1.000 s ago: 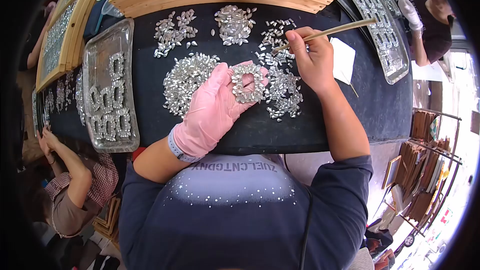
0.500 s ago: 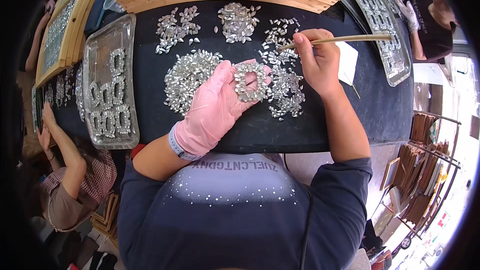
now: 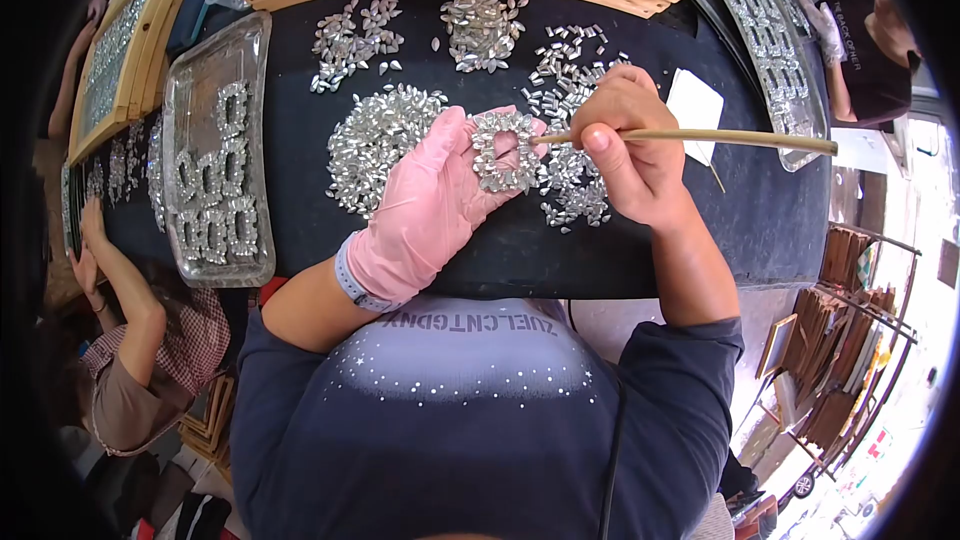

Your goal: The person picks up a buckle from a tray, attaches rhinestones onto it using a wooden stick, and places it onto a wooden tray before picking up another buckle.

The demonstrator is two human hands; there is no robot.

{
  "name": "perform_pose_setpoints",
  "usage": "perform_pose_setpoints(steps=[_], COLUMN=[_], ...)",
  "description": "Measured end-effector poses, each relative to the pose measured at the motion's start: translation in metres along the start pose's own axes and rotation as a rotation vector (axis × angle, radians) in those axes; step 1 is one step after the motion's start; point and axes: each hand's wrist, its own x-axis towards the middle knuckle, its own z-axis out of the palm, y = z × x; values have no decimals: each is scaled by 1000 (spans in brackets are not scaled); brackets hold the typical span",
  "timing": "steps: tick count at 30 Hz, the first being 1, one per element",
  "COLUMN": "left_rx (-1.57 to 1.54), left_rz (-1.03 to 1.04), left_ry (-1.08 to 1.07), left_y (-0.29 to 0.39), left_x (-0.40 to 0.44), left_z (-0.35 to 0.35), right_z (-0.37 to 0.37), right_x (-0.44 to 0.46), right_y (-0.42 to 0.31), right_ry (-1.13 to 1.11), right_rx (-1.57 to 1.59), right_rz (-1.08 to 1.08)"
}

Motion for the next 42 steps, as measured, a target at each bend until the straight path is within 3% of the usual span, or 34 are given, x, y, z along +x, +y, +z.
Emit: perform_pose_setpoints(steps=[15,19,22,27,31,34,39,42], left_rx=[8,8,-8,-7,-13,-18,-35,-50], left_rz=[9,16,11,7,7,0,-16,-31], left_ry=[-18,-17,-20,-9,-8,-15,-27,17], left_y=[-1,-2,-2,-2,-2,-1,-3,-4], left_x=[1,1,1,1,0,0,-1,-1], left_z=[-1,-2,-2,-1,-2,0,0,0], right_z=[3,3,10,8,6,9,11,15], right_x=[0,-2,-2,-4,-5,-4,0,3], right_y=[-3,7,12,36,38,29,5,0], right_ry=[-62,41,357,299,165,305,250,135], right_rx=[-73,44,90,50,-174,-18,50,-139], right_rz=[-43,-83,331,379,442,343,128,-84])
